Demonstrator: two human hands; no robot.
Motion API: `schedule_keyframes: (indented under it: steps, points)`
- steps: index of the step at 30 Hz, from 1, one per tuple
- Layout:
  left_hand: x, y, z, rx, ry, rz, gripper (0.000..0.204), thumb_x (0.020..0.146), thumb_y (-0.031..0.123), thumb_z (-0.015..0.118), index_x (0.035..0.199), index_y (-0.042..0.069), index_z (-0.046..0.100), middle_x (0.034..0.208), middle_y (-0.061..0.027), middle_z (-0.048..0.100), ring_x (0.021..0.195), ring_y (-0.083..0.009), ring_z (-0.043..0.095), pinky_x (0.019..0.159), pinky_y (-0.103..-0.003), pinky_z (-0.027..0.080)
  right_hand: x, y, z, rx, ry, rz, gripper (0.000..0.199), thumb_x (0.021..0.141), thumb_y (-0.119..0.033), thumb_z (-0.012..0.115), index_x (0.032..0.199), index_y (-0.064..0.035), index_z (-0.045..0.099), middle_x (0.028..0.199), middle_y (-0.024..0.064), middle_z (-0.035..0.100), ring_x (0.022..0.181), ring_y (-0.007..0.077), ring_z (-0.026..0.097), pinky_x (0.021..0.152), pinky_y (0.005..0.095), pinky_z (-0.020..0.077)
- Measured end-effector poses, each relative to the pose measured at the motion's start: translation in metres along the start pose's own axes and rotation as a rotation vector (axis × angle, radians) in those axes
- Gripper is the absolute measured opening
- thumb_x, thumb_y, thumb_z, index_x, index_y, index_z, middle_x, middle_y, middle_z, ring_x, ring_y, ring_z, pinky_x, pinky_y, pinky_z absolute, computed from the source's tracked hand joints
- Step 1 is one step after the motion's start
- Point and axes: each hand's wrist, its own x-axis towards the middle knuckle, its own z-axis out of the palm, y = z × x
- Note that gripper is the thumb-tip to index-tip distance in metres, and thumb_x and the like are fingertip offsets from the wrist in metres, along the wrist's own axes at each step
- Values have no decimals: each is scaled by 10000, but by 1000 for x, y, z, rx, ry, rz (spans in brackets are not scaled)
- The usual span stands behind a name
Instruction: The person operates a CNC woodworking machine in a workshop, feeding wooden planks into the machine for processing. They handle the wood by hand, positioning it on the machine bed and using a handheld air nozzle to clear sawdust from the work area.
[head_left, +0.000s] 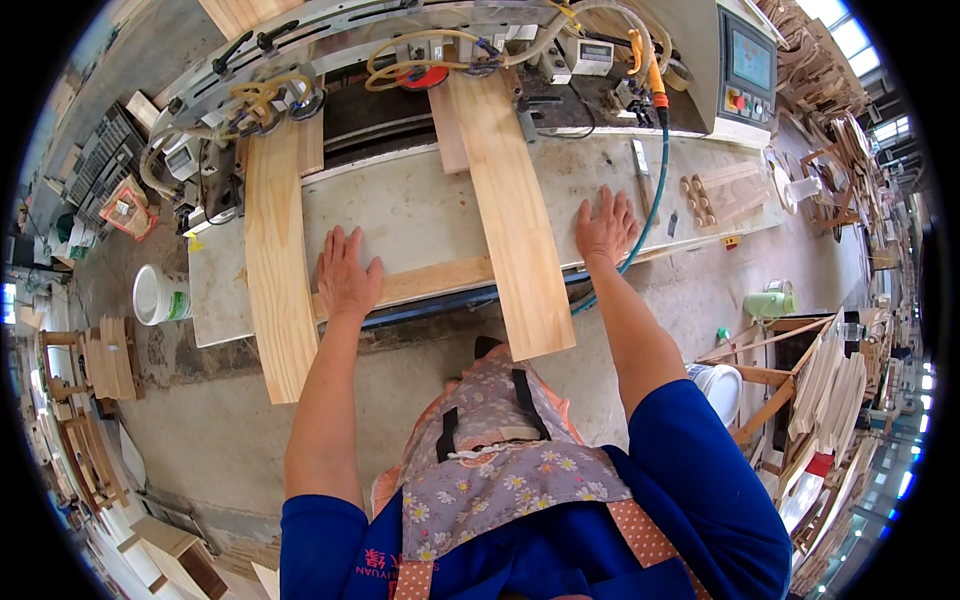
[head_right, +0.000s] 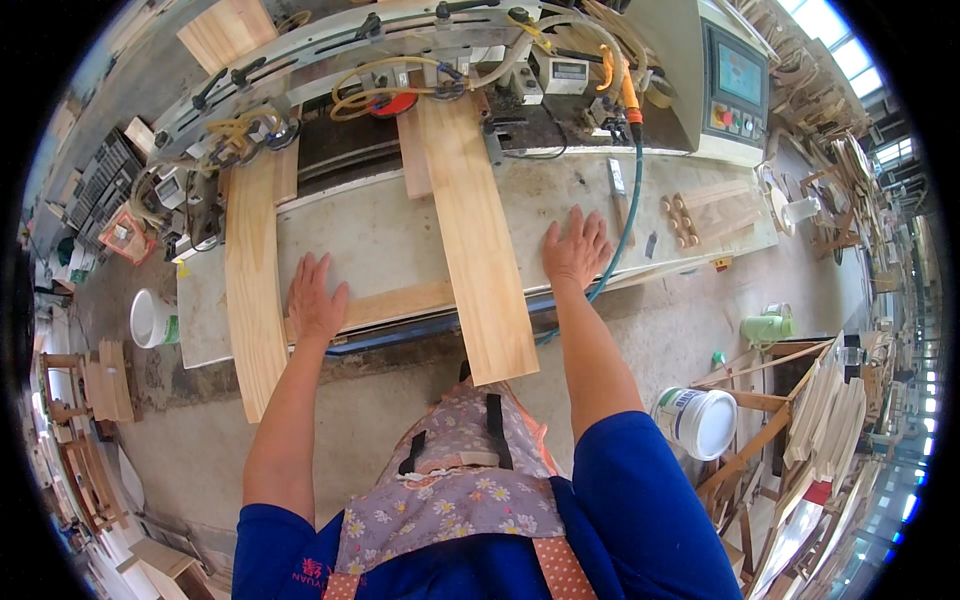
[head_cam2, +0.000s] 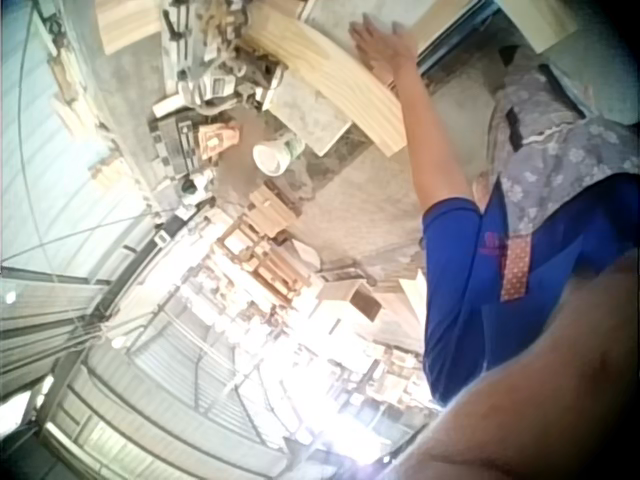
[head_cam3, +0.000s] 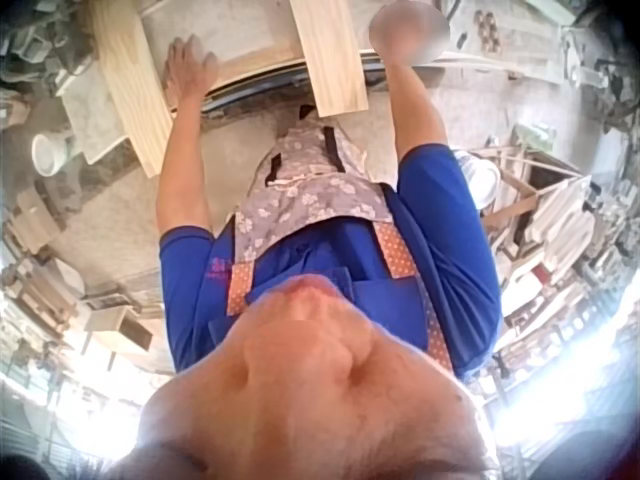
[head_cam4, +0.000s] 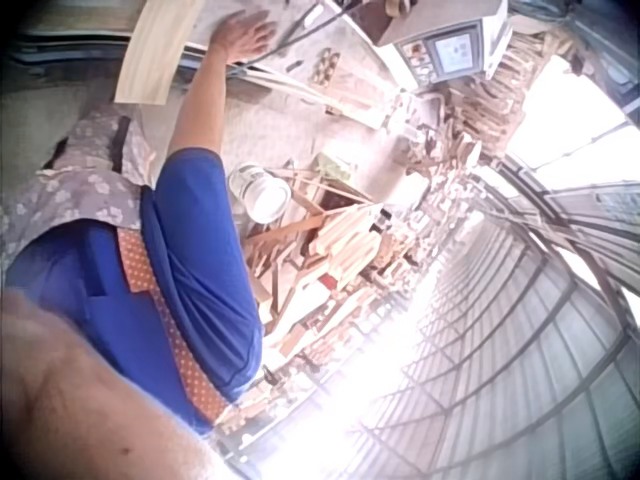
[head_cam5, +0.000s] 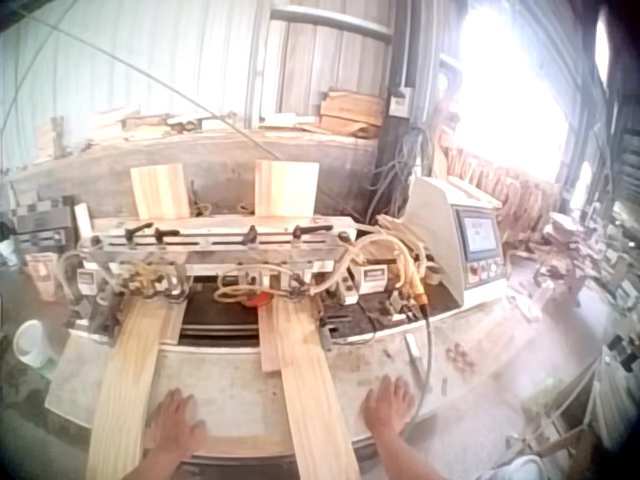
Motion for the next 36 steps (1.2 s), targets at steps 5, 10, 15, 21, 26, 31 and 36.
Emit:
schedule_keyframes:
  steps: [5, 10, 15, 21, 26, 31, 36]
  points:
    - [0, 0, 0, 7, 8, 9, 594, 848, 310, 614, 1393, 135, 454, 1521, -135, 348, 1429, -280, 283, 1160, -447, 254, 0, 2, 3, 4, 11, -7, 548, 895, -438, 547, 1400, -239, 470, 1509, 99, 379, 1426, 267, 286, 1161, 487, 172]
    - [0, -1, 1, 8, 18, 17, 589, 845, 302, 614, 1387, 129, 462, 1517, -142, 353, 1425, -287, 288, 1158, -451, 256, 0, 3, 3, 1, 14, -12, 546, 895, -439, 545, 1397, -238, 472, 1508, 103, 381, 1424, 272, 289, 1158, 487, 177]
    - [0, 1, 1, 5, 58, 33, 575, 823, 277, 636, 1356, 115, 496, 1476, -175, 400, 1385, -329, 344, 1129, -444, 301, 0, 3, 5, 14, 17, -11, 535, 892, -430, 543, 1388, -241, 479, 1507, 100, 385, 1423, 271, 291, 1155, 485, 183]
    - [-1, -2, 2, -2, 74, 47, 577, 819, 276, 643, 1355, 118, 497, 1477, -165, 403, 1386, -323, 343, 1129, -440, 299, 0, 2, 4, 3, 14, -10, 529, 893, -423, 533, 1387, -242, 477, 1516, 97, 374, 1425, 264, 289, 1156, 478, 185]
    - [-1, -1, 4, 0, 81, 31, 572, 817, 267, 651, 1349, 122, 497, 1479, -161, 402, 1392, -320, 338, 1126, -452, 300, 1, 1, 2, 4, 11, -1, 533, 895, -421, 529, 1390, -231, 476, 1519, 96, 371, 1430, 260, 280, 1160, 477, 181]
    - [-1, 0, 0, 0, 10, -7, 594, 841, 311, 616, 1390, 143, 463, 1518, -141, 355, 1429, -281, 282, 1166, -445, 245, -1, -1, -5, 13, -30, 10, 541, 900, -416, 528, 1400, -220, 466, 1524, 102, 359, 1435, 262, 269, 1165, 482, 171]
    - [1, 1, 1, -2, 0, -10, 588, 837, 305, 618, 1384, 149, 469, 1518, -135, 358, 1433, -268, 279, 1163, -442, 249, 0, -2, -9, -6, -43, 6, 538, 904, -408, 531, 1402, -214, 464, 1521, 111, 360, 1435, 276, 268, 1160, 496, 171]
